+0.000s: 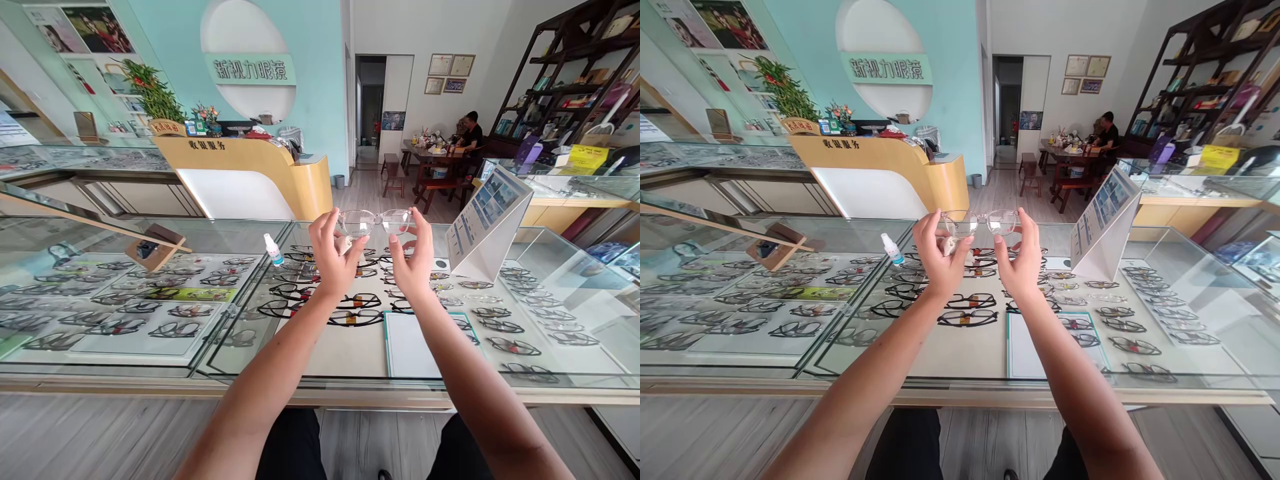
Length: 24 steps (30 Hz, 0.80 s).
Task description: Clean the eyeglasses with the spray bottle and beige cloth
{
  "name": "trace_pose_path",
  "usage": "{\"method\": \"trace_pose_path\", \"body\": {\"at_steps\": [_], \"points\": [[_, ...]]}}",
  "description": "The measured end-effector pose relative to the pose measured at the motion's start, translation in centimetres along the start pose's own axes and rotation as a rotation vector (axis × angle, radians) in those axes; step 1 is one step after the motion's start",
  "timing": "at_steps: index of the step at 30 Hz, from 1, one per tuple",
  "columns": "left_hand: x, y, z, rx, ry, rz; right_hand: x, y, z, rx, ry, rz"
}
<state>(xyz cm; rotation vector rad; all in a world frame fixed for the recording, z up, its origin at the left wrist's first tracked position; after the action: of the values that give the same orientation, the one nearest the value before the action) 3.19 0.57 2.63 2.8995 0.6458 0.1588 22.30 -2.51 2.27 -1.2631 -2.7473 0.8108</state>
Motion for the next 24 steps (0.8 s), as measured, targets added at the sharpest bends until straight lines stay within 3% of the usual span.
{"method": "trace_pose_path", "body": {"at_steps": [13, 24], "points": [[0.1, 0.0, 0.0, 0.016, -0.041, -0.016, 0.4, 0.1, 0.3, 0.031, 0.001, -0.004], [0.2, -1.3, 0.4, -0.213, -0.101, 0.021, -0.2, -0.4, -0.1, -0.077, 0.082, 0.047]]}}
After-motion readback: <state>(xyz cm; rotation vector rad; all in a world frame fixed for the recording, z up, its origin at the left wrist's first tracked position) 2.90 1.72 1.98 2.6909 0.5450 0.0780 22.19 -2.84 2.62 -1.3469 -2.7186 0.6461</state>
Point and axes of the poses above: each hand's wrist, its own z-axis away from the middle knuckle, its own x-axis out of the palm, y = z × x, the point moved 3 cm from there along -z, towards the middle knuckle, and after that the axes turned 10 degrees about z, right-handed, at the moved point
